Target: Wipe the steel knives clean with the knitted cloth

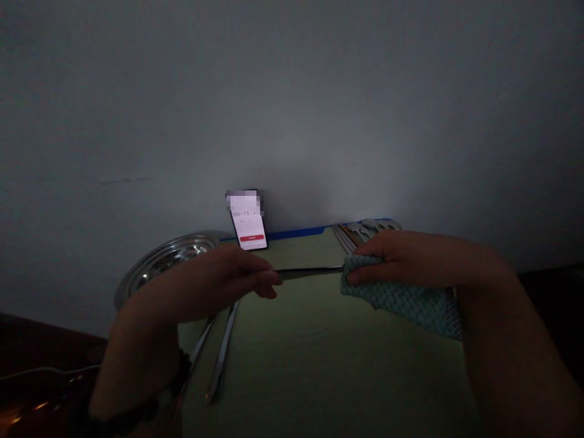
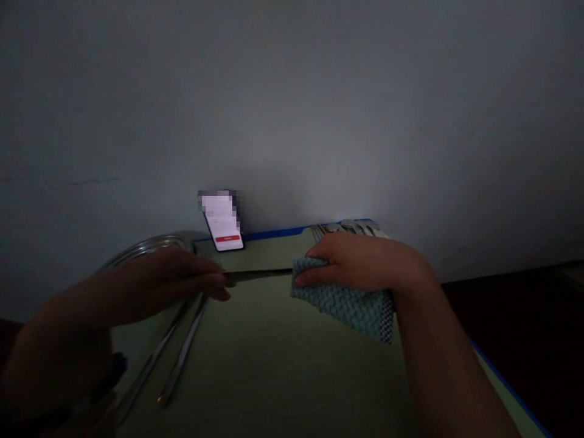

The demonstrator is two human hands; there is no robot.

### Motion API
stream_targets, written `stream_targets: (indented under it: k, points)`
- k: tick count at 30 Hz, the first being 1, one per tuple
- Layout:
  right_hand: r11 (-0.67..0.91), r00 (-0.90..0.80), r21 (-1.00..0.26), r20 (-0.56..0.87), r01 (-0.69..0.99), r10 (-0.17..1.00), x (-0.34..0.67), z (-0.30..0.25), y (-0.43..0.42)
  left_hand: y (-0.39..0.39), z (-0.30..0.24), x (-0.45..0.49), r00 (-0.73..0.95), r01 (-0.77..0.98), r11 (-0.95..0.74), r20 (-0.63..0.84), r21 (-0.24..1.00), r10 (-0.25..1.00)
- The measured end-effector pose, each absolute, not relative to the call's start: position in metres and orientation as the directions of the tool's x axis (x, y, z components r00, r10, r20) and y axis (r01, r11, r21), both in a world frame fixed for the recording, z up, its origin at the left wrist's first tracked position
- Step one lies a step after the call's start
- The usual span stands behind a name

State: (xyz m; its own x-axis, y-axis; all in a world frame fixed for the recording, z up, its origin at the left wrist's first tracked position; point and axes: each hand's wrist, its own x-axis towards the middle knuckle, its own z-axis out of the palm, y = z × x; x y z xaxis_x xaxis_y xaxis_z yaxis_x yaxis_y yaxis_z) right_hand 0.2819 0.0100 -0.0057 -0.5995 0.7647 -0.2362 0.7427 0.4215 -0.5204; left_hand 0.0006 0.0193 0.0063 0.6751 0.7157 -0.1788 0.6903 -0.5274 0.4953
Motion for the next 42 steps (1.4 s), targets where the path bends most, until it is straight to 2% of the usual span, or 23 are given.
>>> stream_targets:
  k: [5,9,11,15,22,26,31,36,42]
  points:
    - [0.475,-0.594,-0.423,-0.215,0.772,0.775,0.254,-0.006,0.003,0.014,0.004,0.017,0.698,0.672,-0.560,-0.162,0.485,0.698]
    - [0.519,-0.598,-0.324,-0.229,0.791,0.768,0.233,-0.011,-0.003,0.011,0.003,0.029,0.706,0.684,-0.542,-0.255,0.489,0.661]
    - [0.543,-0.630,-0.342,-0.245,0.767,0.737,0.229,-0.012,-0.003,0.012,0.004,0.027,0.721,0.667,-0.523,-0.284,0.531,0.632]
    - [0.520,-0.689,-0.490,-0.269,0.699,0.673,0.242,-0.010,0.004,0.019,0.006,0.005,0.711,0.655,-0.467,-0.274,0.594,0.648]
    - [0.428,-0.651,-0.571,-0.264,0.700,0.712,0.278,-0.010,0.010,0.026,0.003,-0.016,0.668,0.676,-0.421,-0.261,0.605,0.697]
    - [0.429,-0.639,-0.548,-0.273,0.718,0.719,0.278,-0.008,0.008,0.023,0.004,-0.006,0.667,0.684,-0.419,-0.279,0.597,0.691]
    - [0.507,-0.664,-0.479,-0.248,0.717,0.706,0.254,-0.010,0.006,0.017,0.006,0.003,0.678,0.689,-0.454,-0.283,0.565,0.678]
    - [0.528,-0.679,-0.455,-0.283,0.717,0.678,0.232,-0.017,0.005,0.015,0.005,0.019,0.703,0.691,-0.487,-0.337,0.534,0.626]
    - [0.534,-0.693,-0.482,-0.250,0.695,0.676,0.237,-0.016,0.009,0.016,0.006,0.022,0.712,0.669,-0.447,-0.338,0.594,0.615]
